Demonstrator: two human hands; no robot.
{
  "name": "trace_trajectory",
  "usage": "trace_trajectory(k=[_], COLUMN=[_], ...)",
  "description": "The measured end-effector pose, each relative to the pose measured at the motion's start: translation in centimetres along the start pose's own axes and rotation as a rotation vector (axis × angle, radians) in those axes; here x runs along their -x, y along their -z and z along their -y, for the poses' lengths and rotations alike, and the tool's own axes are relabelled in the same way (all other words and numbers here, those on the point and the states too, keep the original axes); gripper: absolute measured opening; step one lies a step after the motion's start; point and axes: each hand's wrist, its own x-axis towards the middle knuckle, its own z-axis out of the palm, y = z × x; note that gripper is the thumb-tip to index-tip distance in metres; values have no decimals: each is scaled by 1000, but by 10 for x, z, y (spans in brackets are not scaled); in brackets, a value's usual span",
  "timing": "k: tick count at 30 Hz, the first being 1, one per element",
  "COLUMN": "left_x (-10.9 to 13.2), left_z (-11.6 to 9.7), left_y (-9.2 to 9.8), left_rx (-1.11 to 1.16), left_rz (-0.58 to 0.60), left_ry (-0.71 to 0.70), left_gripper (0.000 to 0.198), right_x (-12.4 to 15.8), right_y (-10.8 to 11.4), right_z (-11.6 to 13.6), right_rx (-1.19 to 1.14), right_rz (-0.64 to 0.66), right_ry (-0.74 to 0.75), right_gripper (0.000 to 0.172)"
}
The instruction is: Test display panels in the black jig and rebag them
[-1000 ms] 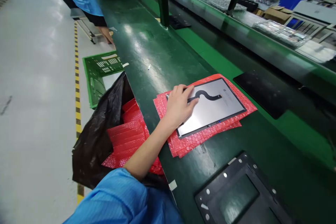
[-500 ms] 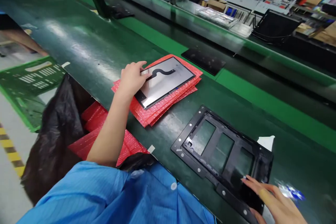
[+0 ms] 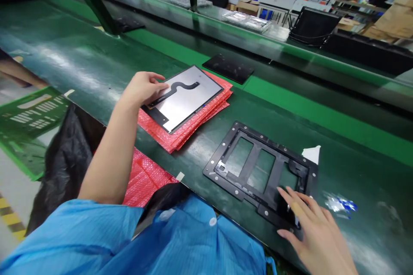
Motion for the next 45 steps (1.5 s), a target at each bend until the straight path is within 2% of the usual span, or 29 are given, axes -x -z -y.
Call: trace_trajectory(k=[2, 5, 7, 9, 12, 14, 17, 19, 21, 23, 26, 34, 37, 39, 42, 43, 45], left_x=[8, 24, 35, 44, 59, 77, 115, 142, 166, 185, 204, 216, 217, 215, 209, 206, 199], left_z=[-8, -22, -29, -33, -37, -42, -52, -57, -61, -64, -68, -71, -70, -70, -70, -70, -73], left_y=[8, 23, 33, 40, 41, 29, -7, -36, -61, -77, -90, -95, -98, -100, -97, -95, -87], left_rx=[64, 118, 192, 308, 500, 617, 830, 933, 963, 964, 953, 908, 876, 853, 844, 845, 850], left_rz=[74, 160, 133, 46, -12, 14, 110, 267, 429, 552, 639, 642, 641, 627, 517, 459, 360], left_ry=[26, 7, 0, -1, -51, -68, -12, 60, 126, 143, 99, 3, 8, 14, 10, 13, 39], left_gripper=[23, 17, 19, 24, 36, 38, 42, 53, 54, 51, 47, 40, 42, 42, 39, 38, 34], right_x=[0, -1, -2, -2, -1, 0, -4, -11, -22, -35, -49, -44, -46, -48, -40, -34, -18], right_y=[-4, -8, -7, -4, -1, 1, 3, 7, 11, 15, 18, 15, 12, 10, 8, 8, 8], right_z=[7, 12, 13, 13, 11, 11, 14, 21, 31, 40, 48, 46, 45, 42, 28, 19, -4], right_rx=[-7, -44, -62, -69, -92, -118, -211, -319, -438, -517, -513, -441, -510, -643, -909, -927, -802], right_rz=[-8, -5, 9, 33, 75, 81, 0, -155, -360, -518, -563, -409, -351, -338, -369, -371, -338], right_ry=[-9, -57, -97, -148, -226, -249, -262, -350, -496, -621, -704, -748, -801, -817, -814, -845, -981], right_gripper=[59, 56, 56, 57, 58, 59, 50, 35, 20, 13, 13, 12, 12, 13, 19, 22, 26])
